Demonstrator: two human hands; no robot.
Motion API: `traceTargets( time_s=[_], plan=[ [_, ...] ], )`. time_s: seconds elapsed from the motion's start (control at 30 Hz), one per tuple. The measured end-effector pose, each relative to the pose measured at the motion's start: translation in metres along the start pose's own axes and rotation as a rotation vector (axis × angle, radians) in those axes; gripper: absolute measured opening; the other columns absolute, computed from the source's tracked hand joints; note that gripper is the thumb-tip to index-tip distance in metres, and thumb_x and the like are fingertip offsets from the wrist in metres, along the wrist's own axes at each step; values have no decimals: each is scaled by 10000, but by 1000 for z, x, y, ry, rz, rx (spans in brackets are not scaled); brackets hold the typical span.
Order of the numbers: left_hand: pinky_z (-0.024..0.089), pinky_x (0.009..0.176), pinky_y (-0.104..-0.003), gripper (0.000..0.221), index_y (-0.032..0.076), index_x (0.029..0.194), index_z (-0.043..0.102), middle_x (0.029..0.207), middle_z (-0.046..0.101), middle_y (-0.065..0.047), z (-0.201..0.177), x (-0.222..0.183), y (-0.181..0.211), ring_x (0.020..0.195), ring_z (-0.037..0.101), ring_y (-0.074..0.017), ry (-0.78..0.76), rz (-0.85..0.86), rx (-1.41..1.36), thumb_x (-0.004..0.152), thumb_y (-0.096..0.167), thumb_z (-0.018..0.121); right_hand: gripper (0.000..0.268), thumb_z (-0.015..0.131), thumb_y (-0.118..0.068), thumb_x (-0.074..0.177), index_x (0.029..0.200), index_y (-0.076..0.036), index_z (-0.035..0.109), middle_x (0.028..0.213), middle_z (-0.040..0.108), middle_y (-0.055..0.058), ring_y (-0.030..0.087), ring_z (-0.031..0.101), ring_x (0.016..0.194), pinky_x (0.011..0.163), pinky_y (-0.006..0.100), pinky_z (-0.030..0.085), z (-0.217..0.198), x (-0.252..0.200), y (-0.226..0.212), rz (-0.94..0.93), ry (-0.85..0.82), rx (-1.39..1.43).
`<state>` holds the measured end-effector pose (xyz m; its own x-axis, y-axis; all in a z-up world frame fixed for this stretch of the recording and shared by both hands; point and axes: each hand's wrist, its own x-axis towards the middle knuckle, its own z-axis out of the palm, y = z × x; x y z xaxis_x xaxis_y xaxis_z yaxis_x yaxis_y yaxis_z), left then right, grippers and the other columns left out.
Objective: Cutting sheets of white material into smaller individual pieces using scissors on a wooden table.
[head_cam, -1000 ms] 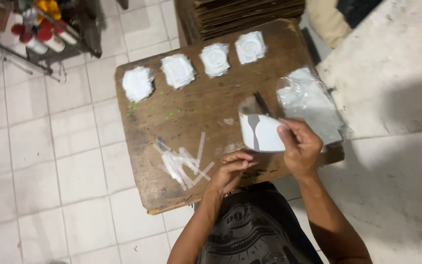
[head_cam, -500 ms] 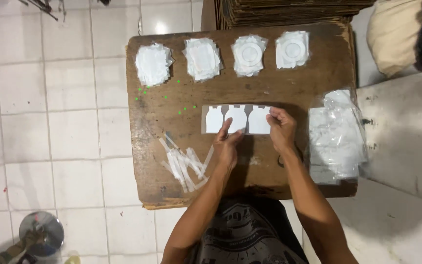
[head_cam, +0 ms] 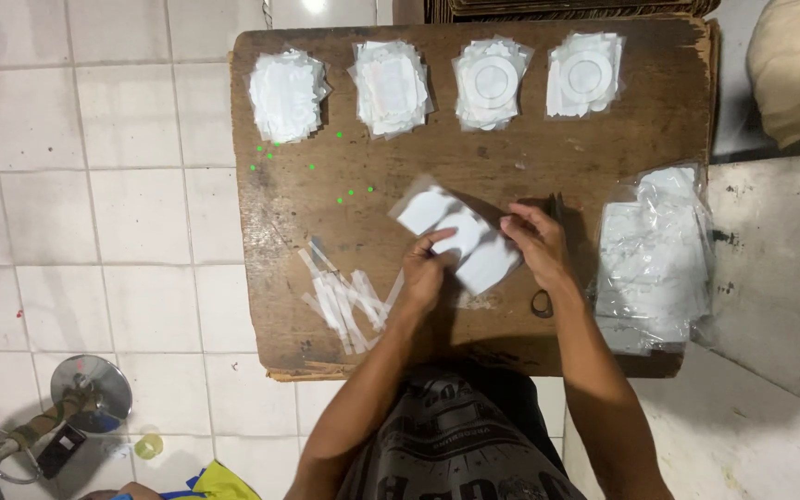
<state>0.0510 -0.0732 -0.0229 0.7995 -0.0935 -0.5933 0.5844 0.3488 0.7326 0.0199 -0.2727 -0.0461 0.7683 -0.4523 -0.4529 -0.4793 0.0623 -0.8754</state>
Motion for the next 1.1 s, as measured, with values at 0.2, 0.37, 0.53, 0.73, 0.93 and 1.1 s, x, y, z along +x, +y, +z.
traceTargets(
  time_s=[0.2, 0.37, 0.53, 0.73, 0.93, 1.1],
  plan=[
    [388, 484, -152, 487, -8, 1046, 768, 569, 517, -7, -47, -30, 73, 486, 459, -42, -580, -118, 348, 591, -92, 618, 641, 825, -121, 800, 1387, -27, 586, 994, 673, 101, 218, 669, 879, 733, 343, 575, 29, -21, -45, 250, -319, 296],
    [434, 756, -281, 337, 109, 978, 799, 821, 632, -72, -66, -8, 102, 829, 573, -172, -239, 313, 612, 725, -53, 647, 350, 871, -85, 775, 1086, -56, 714, 871, 614, 49, 140, 658, 683, 563, 260, 604, 67, -26, -30, 142, 53, 420],
    [503, 937, -281, 346, 296, 897, 845, 917, 790, 9, -50, -26, 20, 941, 721, -161, 25, 7, 546, 749, 108, 595, 380, 858, -209, 844, 1132, -54, 662, 1037, 534, 96, 240, 634, 842, 735, 503, 645, 94, -27, 17, 286, 315, 510],
    [461, 1078, -452, 535, 19, 1390, 609, 1167, 524, -234, -22, -2, -44, 1130, 541, -336, -44, -281, -258, 858, 4, 664, 245, 859, -164, 801, 940, -28, 710, 768, 596, 96, 195, 620, 605, 517, 349, 574, 95, -33, 36, 289, 343, 393],
    [614, 731, -378, 458, 179, 1216, 746, 882, 731, -213, -6, 21, -41, 804, 721, -252, 212, -270, -40, 779, 55, 802, 252, 806, -181, 930, 1107, -27, 713, 961, 641, 181, 297, 728, 812, 707, 408, 637, 23, -90, -9, 49, 213, 35],
    [563, 908, -321, 411, 376, 1198, 738, 942, 786, -84, -11, 31, -45, 1015, 740, -197, 203, -328, 340, 808, 268, 813, 451, 739, -65, 853, 1283, 4, 623, 1133, 553, 256, 502, 571, 1037, 912, 605, 468, -56, -138, 50, -402, 318, -901]
  ],
)
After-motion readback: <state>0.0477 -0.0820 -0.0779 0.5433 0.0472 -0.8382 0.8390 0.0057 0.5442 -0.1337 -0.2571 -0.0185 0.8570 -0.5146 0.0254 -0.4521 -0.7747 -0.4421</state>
